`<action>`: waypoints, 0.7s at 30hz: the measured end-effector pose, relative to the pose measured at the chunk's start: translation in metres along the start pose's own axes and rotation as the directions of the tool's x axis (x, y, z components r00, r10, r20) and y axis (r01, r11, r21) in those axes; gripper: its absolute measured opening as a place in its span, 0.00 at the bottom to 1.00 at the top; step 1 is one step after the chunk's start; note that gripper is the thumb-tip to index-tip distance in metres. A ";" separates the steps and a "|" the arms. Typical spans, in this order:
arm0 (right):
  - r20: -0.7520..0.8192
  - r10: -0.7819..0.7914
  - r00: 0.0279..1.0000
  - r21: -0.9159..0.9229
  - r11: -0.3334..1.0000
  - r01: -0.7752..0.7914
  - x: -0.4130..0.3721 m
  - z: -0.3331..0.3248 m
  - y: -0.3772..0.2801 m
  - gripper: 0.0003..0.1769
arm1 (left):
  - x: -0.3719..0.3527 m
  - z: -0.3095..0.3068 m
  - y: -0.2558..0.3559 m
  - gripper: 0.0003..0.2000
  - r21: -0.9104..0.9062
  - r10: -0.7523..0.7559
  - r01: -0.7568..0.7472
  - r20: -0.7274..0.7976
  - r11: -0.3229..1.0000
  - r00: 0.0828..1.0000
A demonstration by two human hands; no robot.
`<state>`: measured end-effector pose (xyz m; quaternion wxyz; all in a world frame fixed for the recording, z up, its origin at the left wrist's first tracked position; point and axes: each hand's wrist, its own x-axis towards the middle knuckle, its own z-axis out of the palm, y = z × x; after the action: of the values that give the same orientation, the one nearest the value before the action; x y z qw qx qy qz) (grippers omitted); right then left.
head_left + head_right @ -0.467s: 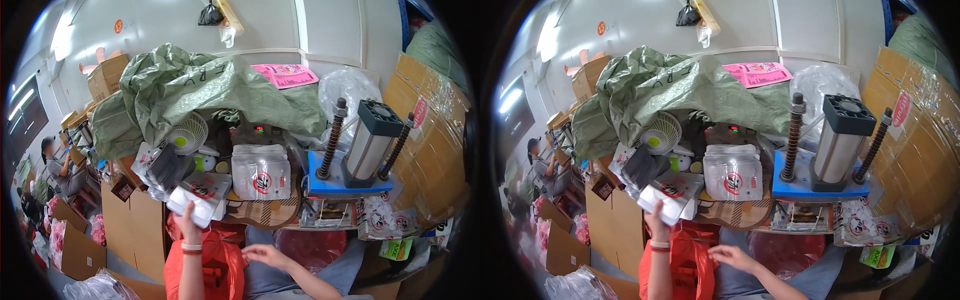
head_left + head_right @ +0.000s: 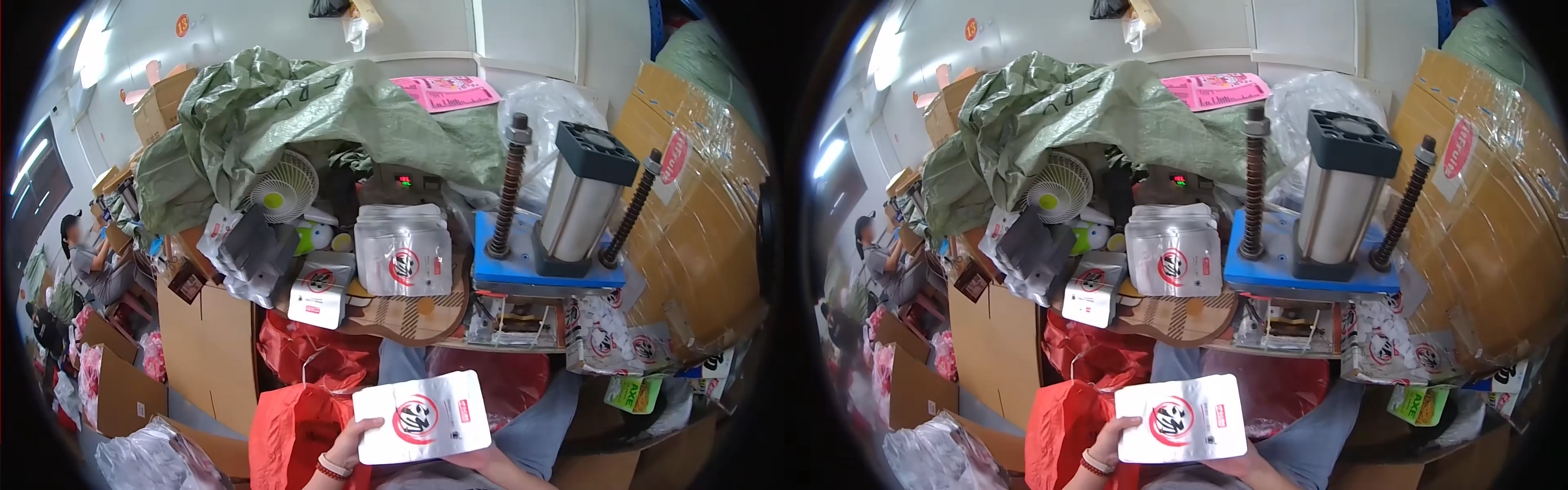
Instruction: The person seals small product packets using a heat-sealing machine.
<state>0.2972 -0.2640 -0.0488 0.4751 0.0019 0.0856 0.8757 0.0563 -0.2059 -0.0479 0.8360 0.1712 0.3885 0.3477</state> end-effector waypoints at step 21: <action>-0.486 -0.490 0.724 -0.275 0.872 0.405 -0.107 -0.019 0.003 0.26 | 0.065 0.012 -0.083 0.36 0.206 -0.258 0.209 0.245 0.956 0.935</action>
<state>0.3524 -0.3576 -0.0586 0.6272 -0.3018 0.1481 0.7026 0.1323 -0.2176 -0.1207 0.8980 0.2426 0.3180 0.1833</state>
